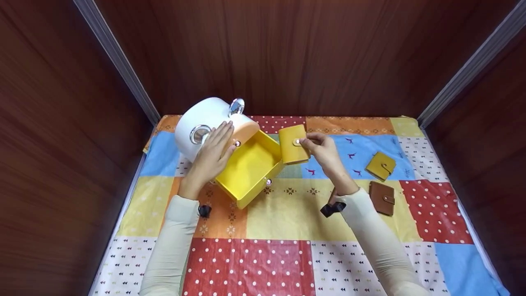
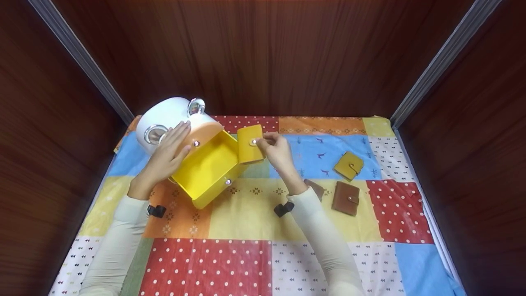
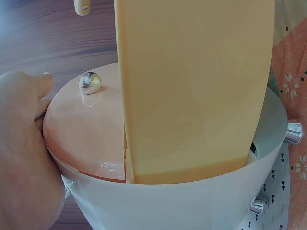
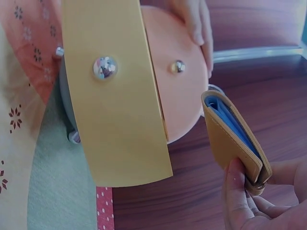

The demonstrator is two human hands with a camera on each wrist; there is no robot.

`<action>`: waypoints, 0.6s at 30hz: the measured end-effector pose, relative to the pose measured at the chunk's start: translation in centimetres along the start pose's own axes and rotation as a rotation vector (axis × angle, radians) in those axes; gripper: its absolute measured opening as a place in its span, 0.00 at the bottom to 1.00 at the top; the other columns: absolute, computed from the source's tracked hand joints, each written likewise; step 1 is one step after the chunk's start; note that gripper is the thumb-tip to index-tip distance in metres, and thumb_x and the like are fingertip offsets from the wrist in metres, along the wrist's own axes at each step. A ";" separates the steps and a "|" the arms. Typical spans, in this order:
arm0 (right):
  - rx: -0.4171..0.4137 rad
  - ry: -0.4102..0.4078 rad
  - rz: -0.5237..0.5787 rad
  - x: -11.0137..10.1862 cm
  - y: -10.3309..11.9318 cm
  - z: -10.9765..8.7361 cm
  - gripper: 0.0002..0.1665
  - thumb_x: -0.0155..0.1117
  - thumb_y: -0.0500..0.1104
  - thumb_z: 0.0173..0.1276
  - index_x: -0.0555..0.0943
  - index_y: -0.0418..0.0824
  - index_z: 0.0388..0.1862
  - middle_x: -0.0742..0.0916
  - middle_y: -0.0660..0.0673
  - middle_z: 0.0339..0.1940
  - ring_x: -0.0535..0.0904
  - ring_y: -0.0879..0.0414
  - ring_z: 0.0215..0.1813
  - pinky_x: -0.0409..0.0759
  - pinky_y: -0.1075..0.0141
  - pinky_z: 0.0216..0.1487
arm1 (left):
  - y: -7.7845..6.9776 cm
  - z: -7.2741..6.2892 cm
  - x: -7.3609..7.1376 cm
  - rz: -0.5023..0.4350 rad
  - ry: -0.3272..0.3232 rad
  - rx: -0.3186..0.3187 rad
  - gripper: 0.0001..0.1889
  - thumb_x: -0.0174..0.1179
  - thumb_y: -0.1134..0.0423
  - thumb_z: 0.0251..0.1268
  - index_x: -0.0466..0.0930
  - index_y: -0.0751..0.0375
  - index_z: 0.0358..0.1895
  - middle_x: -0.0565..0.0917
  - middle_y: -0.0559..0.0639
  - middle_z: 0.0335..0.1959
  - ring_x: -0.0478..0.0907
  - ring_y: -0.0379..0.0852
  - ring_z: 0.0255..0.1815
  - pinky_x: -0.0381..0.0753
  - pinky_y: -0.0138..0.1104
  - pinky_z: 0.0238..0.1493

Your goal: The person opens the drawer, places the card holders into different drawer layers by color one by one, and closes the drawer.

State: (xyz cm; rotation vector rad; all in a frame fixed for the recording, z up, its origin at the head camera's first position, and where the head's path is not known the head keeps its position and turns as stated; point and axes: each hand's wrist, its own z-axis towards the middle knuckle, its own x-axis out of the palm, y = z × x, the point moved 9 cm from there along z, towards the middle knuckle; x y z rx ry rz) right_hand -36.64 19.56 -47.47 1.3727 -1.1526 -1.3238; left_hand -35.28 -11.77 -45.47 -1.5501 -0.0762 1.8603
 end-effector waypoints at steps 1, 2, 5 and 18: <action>0.000 -0.001 -0.002 0.0 0.0 0.0 0.22 0.65 0.42 0.79 0.80 0.27 0.62 0.89 0.45 0.45 0.84 0.60 0.44 0.84 0.72 0.46 | 0.0 0.0 0.0 0.000 -0.001 0.001 0.32 0.47 0.52 0.89 0.53 0.55 0.87 0.53 0.47 0.89 0.46 0.49 0.91 0.39 0.45 0.92; -0.003 -0.001 -0.002 0.1 0.1 0.0 0.22 0.66 0.42 0.79 0.81 0.27 0.62 0.89 0.46 0.45 0.84 0.60 0.44 0.84 0.72 0.46 | 0.0 0.0 0.0 -0.001 -0.002 0.003 0.32 0.47 0.52 0.89 0.53 0.56 0.87 0.53 0.47 0.89 0.46 0.49 0.91 0.39 0.45 0.92; -0.012 -0.003 0.013 0.3 0.3 0.0 0.20 0.66 0.41 0.79 0.81 0.27 0.60 0.89 0.48 0.42 0.84 0.61 0.43 0.84 0.72 0.44 | 0.0 0.0 0.0 -0.001 -0.004 0.005 0.32 0.47 0.52 0.89 0.53 0.56 0.87 0.54 0.48 0.89 0.46 0.50 0.91 0.39 0.45 0.92; -0.012 -0.008 0.039 0.8 0.4 0.0 0.20 0.67 0.40 0.78 0.81 0.26 0.60 0.88 0.50 0.39 0.84 0.64 0.40 0.84 0.74 0.43 | -0.1 0.0 -0.1 0.005 -0.011 0.007 0.32 0.47 0.53 0.89 0.54 0.57 0.87 0.55 0.49 0.89 0.47 0.49 0.91 0.39 0.45 0.92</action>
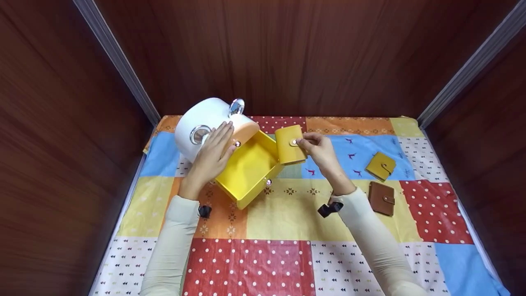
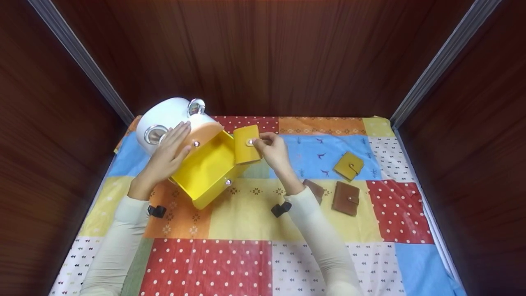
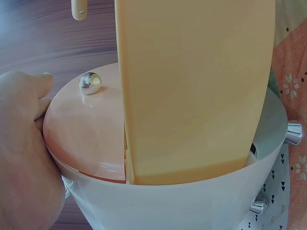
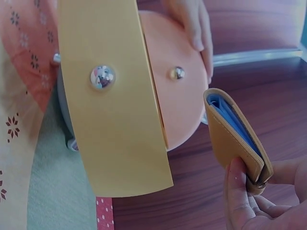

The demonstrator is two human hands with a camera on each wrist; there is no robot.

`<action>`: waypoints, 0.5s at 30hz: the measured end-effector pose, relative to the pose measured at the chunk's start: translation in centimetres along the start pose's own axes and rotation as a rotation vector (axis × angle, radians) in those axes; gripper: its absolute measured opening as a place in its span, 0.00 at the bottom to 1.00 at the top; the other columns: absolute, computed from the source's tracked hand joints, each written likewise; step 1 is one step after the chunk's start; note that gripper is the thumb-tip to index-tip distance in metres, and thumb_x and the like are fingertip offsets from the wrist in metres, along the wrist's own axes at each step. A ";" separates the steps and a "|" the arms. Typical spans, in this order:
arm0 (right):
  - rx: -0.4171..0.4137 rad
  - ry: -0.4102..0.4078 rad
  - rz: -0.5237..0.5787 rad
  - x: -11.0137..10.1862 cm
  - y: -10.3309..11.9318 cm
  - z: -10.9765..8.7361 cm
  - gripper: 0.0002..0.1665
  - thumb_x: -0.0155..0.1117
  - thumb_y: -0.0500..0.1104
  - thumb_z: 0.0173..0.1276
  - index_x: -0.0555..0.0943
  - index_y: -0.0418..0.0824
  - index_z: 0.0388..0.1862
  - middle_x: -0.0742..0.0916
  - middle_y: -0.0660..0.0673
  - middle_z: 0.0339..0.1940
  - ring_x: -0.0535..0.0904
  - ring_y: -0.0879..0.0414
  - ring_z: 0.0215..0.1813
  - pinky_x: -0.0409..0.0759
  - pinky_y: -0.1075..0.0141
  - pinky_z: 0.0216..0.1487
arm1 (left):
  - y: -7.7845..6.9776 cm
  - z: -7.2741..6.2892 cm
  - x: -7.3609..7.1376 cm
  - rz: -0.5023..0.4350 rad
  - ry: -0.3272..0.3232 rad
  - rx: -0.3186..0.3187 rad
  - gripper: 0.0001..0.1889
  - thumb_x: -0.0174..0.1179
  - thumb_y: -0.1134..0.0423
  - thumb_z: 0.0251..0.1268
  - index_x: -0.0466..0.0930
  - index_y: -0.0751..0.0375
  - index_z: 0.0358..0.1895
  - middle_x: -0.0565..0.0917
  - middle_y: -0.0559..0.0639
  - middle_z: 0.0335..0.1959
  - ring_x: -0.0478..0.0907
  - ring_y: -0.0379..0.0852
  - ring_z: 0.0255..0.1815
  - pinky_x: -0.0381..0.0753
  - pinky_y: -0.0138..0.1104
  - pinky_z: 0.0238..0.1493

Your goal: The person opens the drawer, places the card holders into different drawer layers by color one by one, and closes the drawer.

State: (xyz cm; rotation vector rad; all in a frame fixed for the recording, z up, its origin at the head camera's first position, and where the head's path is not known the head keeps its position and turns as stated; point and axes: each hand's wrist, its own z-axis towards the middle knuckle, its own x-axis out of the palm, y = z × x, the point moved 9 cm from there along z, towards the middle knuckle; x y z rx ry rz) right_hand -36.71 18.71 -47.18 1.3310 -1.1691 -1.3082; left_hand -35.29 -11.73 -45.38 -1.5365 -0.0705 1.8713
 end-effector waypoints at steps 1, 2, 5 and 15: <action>0.002 0.003 0.004 0.1 0.0 0.0 0.20 0.66 0.40 0.78 0.81 0.25 0.60 0.88 0.50 0.39 0.84 0.64 0.40 0.84 0.75 0.43 | 0.0 0.0 0.0 0.000 0.000 0.001 0.32 0.47 0.53 0.89 0.54 0.57 0.87 0.54 0.48 0.89 0.47 0.49 0.91 0.39 0.45 0.92; 0.003 0.005 0.007 0.2 -0.1 0.0 0.21 0.66 0.40 0.78 0.81 0.25 0.60 0.88 0.50 0.39 0.84 0.64 0.40 0.84 0.75 0.43 | 0.0 0.0 0.0 0.000 -0.002 0.003 0.32 0.48 0.53 0.89 0.54 0.57 0.87 0.55 0.49 0.89 0.47 0.50 0.91 0.39 0.45 0.92; 0.005 0.010 0.023 0.4 0.0 0.0 0.20 0.66 0.39 0.78 0.81 0.25 0.59 0.88 0.50 0.38 0.84 0.65 0.39 0.85 0.75 0.42 | -0.1 0.0 0.0 0.001 -0.006 0.006 0.32 0.48 0.53 0.88 0.54 0.57 0.86 0.55 0.49 0.89 0.47 0.50 0.91 0.39 0.45 0.92; -0.029 0.017 0.010 1.2 0.3 -0.1 0.17 0.67 0.38 0.76 0.83 0.26 0.55 0.89 0.53 0.35 0.84 0.64 0.36 0.82 0.74 0.38 | 0.0 0.0 0.0 0.003 -0.001 0.000 0.32 0.47 0.53 0.89 0.54 0.57 0.87 0.54 0.48 0.89 0.47 0.50 0.91 0.39 0.45 0.92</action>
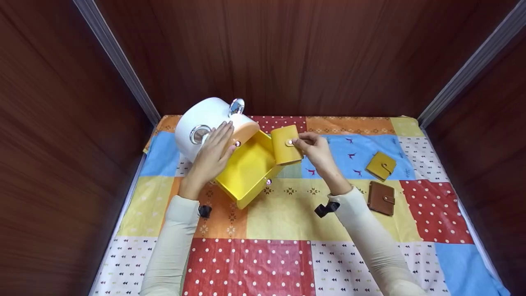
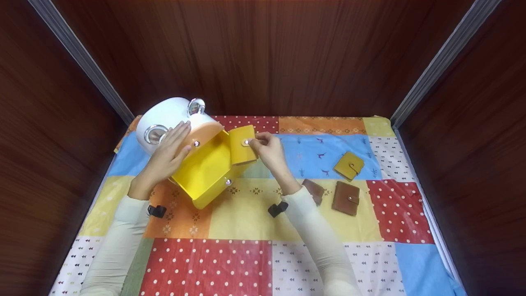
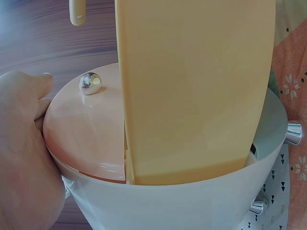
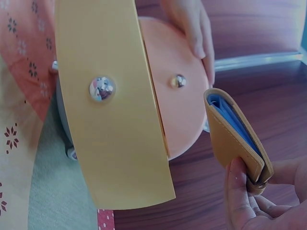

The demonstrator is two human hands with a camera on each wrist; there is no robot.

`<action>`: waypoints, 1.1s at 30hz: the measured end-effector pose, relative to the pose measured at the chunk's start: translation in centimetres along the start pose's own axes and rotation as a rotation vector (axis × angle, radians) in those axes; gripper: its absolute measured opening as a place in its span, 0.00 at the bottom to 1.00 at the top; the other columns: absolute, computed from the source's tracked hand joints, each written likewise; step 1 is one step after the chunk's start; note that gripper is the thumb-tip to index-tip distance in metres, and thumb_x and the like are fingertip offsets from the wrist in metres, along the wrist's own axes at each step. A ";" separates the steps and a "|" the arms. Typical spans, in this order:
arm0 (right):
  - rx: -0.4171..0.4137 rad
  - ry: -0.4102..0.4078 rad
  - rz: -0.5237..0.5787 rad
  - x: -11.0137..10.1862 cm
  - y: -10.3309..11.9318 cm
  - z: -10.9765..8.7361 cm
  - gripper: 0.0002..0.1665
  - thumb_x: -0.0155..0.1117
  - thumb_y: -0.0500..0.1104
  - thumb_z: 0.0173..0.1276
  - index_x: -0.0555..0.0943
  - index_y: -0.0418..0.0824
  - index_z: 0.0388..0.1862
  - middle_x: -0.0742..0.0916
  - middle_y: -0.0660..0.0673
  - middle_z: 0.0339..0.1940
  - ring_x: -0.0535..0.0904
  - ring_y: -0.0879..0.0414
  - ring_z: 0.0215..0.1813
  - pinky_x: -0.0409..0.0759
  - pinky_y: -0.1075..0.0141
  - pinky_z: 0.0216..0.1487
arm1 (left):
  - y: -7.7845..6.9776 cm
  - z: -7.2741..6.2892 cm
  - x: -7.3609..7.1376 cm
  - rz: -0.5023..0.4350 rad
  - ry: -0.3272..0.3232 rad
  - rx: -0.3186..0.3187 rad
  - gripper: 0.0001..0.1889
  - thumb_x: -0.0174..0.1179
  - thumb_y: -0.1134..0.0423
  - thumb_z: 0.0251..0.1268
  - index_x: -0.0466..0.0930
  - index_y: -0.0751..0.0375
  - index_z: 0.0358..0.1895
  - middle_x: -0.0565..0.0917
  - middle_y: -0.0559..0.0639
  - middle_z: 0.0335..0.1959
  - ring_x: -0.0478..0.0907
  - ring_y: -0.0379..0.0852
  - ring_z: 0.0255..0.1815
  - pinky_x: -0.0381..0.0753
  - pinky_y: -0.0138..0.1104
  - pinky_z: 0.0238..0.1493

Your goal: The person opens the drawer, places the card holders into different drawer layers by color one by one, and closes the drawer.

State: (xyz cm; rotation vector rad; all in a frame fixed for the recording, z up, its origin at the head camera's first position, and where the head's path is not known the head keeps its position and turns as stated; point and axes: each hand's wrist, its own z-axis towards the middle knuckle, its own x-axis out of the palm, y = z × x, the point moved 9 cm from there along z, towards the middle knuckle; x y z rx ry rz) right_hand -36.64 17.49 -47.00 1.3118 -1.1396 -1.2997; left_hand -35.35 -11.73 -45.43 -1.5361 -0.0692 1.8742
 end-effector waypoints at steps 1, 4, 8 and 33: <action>-0.004 0.002 -0.002 0.1 0.1 0.0 0.16 0.67 0.38 0.76 0.83 0.27 0.55 0.89 0.53 0.34 0.84 0.63 0.36 0.82 0.74 0.37 | 0.0 0.0 0.0 0.001 0.001 0.000 0.32 0.47 0.53 0.89 0.54 0.57 0.87 0.54 0.48 0.89 0.46 0.49 0.91 0.38 0.45 0.92; -0.003 0.007 -0.013 0.3 0.0 0.1 0.16 0.67 0.39 0.76 0.84 0.27 0.53 0.89 0.52 0.35 0.84 0.62 0.36 0.83 0.73 0.38 | 0.0 0.0 0.1 0.006 0.004 0.002 0.32 0.47 0.53 0.89 0.53 0.57 0.87 0.53 0.48 0.89 0.46 0.49 0.91 0.38 0.44 0.92; -0.002 0.010 -0.024 0.7 -0.1 0.1 0.15 0.68 0.39 0.76 0.84 0.28 0.53 0.89 0.51 0.35 0.84 0.63 0.36 0.84 0.73 0.39 | 0.0 0.0 0.0 0.006 -0.002 0.012 0.31 0.47 0.54 0.89 0.53 0.58 0.86 0.54 0.50 0.89 0.47 0.50 0.91 0.39 0.44 0.92; 0.020 0.064 0.000 3.5 -0.3 0.0 0.18 0.69 0.38 0.75 0.85 0.28 0.58 0.92 0.48 0.38 0.86 0.64 0.38 0.86 0.74 0.41 | 0.0 0.1 0.0 0.005 0.005 0.006 0.32 0.47 0.54 0.89 0.54 0.59 0.86 0.54 0.50 0.89 0.47 0.51 0.91 0.39 0.46 0.92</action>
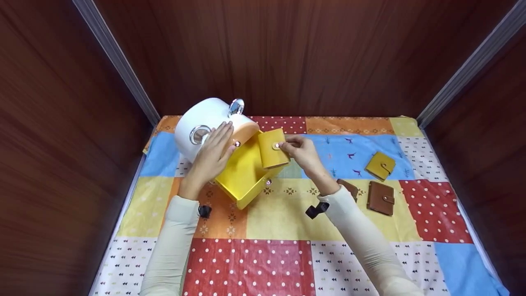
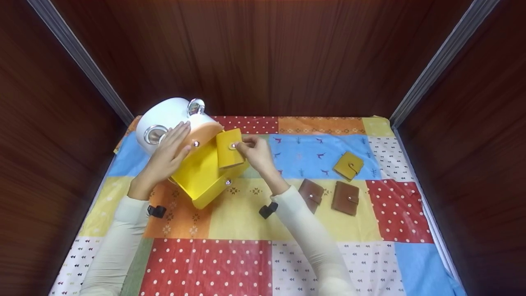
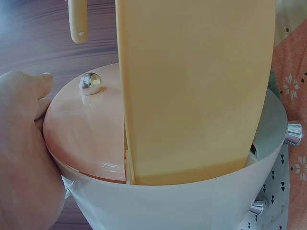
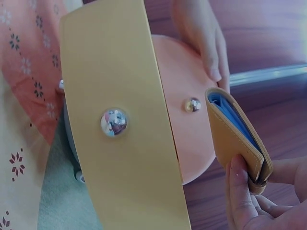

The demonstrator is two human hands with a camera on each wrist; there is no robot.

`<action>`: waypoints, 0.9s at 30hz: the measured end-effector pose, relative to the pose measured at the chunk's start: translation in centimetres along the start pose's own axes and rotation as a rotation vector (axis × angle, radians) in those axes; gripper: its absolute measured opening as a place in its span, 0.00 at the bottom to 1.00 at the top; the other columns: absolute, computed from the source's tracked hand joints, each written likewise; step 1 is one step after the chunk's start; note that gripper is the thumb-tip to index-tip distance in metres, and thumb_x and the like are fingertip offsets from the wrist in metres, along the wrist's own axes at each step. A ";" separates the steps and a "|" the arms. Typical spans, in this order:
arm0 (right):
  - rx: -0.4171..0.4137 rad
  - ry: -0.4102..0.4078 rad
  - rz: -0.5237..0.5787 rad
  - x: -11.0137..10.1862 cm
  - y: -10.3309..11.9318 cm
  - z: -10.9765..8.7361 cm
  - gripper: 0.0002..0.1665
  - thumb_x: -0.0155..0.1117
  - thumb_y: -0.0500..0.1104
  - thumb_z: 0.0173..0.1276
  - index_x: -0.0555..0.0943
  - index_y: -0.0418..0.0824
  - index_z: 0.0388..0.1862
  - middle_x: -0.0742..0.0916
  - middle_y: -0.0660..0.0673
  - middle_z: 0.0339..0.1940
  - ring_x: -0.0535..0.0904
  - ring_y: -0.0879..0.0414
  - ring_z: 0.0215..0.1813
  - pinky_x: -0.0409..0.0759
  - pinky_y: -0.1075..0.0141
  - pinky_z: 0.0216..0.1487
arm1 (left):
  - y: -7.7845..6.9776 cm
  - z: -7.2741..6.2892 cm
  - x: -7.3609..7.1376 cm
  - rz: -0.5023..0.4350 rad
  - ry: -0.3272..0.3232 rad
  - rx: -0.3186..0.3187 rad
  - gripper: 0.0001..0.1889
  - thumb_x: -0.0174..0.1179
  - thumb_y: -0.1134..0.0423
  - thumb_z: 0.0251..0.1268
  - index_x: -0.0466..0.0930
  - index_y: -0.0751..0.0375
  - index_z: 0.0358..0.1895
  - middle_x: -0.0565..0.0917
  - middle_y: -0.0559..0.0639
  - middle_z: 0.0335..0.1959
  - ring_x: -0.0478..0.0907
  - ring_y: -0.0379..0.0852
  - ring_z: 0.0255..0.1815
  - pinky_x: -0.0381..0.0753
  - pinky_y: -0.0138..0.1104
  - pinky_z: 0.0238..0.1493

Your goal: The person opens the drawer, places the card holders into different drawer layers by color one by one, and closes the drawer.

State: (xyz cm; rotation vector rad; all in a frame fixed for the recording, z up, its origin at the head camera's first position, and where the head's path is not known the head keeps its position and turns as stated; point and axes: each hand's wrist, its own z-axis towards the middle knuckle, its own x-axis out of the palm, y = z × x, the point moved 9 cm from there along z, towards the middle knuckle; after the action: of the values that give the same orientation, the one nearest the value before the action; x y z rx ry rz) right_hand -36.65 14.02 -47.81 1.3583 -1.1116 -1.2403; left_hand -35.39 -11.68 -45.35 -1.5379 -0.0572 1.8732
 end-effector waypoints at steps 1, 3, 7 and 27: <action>0.000 0.002 0.001 0.1 0.0 0.0 0.18 0.69 0.38 0.75 0.85 0.28 0.59 0.92 0.47 0.39 0.87 0.64 0.38 0.86 0.74 0.42 | 0.0 0.0 0.0 0.001 0.000 -0.002 0.32 0.47 0.54 0.89 0.54 0.58 0.86 0.54 0.50 0.89 0.47 0.51 0.91 0.39 0.45 0.92; -0.004 0.004 0.001 0.4 0.1 0.1 0.19 0.69 0.38 0.75 0.85 0.29 0.59 0.92 0.45 0.40 0.87 0.63 0.38 0.87 0.73 0.42 | 0.0 0.0 0.0 0.003 0.000 -0.002 0.32 0.47 0.54 0.89 0.54 0.58 0.86 0.54 0.50 0.89 0.47 0.51 0.91 0.38 0.45 0.92; -0.014 0.013 -0.006 1.0 0.4 0.1 0.18 0.70 0.39 0.75 0.85 0.29 0.58 0.92 0.41 0.42 0.88 0.62 0.39 0.87 0.72 0.42 | -0.1 0.0 -0.1 0.001 -0.005 0.010 0.32 0.47 0.54 0.88 0.54 0.59 0.86 0.55 0.51 0.89 0.47 0.52 0.91 0.39 0.46 0.92; -0.010 0.048 -0.096 3.7 0.5 0.3 0.19 0.71 0.40 0.73 0.85 0.27 0.56 0.92 0.33 0.46 0.87 0.60 0.39 0.87 0.72 0.42 | 0.0 -0.1 0.0 -0.006 0.009 0.002 0.32 0.46 0.53 0.89 0.52 0.59 0.87 0.53 0.50 0.89 0.45 0.51 0.91 0.37 0.45 0.92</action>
State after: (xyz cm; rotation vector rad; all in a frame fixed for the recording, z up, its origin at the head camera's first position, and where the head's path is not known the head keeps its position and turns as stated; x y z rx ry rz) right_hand -36.74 10.27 -47.81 1.4413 -1.0160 -1.2736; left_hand -35.24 -11.72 -45.35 -1.5433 -0.0558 1.8614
